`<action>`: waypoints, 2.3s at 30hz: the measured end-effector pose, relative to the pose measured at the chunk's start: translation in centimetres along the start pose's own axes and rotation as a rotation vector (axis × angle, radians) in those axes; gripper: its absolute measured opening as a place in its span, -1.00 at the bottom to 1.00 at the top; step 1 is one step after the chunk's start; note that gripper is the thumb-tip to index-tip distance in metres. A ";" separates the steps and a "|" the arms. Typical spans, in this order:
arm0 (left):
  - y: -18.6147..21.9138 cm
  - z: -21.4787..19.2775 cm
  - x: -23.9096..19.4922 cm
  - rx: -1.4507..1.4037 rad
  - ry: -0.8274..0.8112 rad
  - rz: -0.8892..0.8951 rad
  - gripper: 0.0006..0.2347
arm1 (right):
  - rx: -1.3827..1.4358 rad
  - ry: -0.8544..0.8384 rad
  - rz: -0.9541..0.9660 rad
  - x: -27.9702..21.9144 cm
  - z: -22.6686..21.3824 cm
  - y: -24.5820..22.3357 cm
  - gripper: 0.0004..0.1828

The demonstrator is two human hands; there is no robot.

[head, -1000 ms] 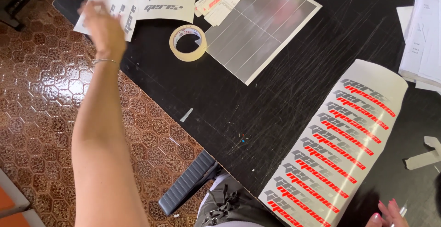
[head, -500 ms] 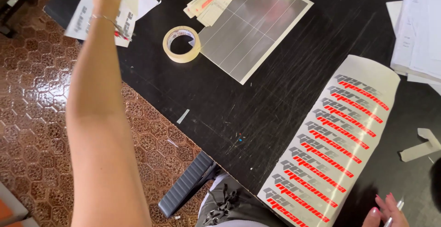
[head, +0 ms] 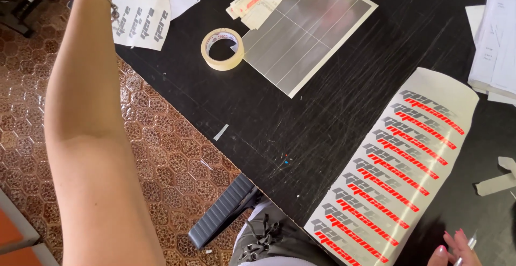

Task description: Applying transfer tape to vinyl stickers and weeding out excess material using a craft knife

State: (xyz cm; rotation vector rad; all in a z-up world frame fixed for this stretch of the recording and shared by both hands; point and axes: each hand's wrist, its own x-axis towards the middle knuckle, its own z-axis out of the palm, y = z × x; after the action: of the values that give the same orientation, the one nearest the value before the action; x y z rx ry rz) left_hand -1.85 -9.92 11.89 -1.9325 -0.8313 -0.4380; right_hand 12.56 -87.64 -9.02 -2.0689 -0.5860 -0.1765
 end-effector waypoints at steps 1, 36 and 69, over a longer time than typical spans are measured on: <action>-0.3 -1.6 0.1 0.018 0.030 -0.007 -0.85 | -0.001 0.012 -0.020 -0.1 0.1 0.4 -0.46; 16.5 -35.3 -22.1 -1.033 0.008 0.146 -0.61 | -0.200 -0.211 -0.145 4.7 -1.8 -14.3 -0.59; 12.2 -26.5 -28.6 -1.203 0.263 0.445 -0.85 | -0.324 -0.672 -0.347 5.5 -1.7 -14.1 -0.42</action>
State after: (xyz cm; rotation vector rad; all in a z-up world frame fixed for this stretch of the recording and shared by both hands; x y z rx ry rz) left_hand -12.26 -47.47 -0.41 -2.9338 0.1627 -1.0297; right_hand 10.89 -81.06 4.59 -2.3142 -1.4035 0.2579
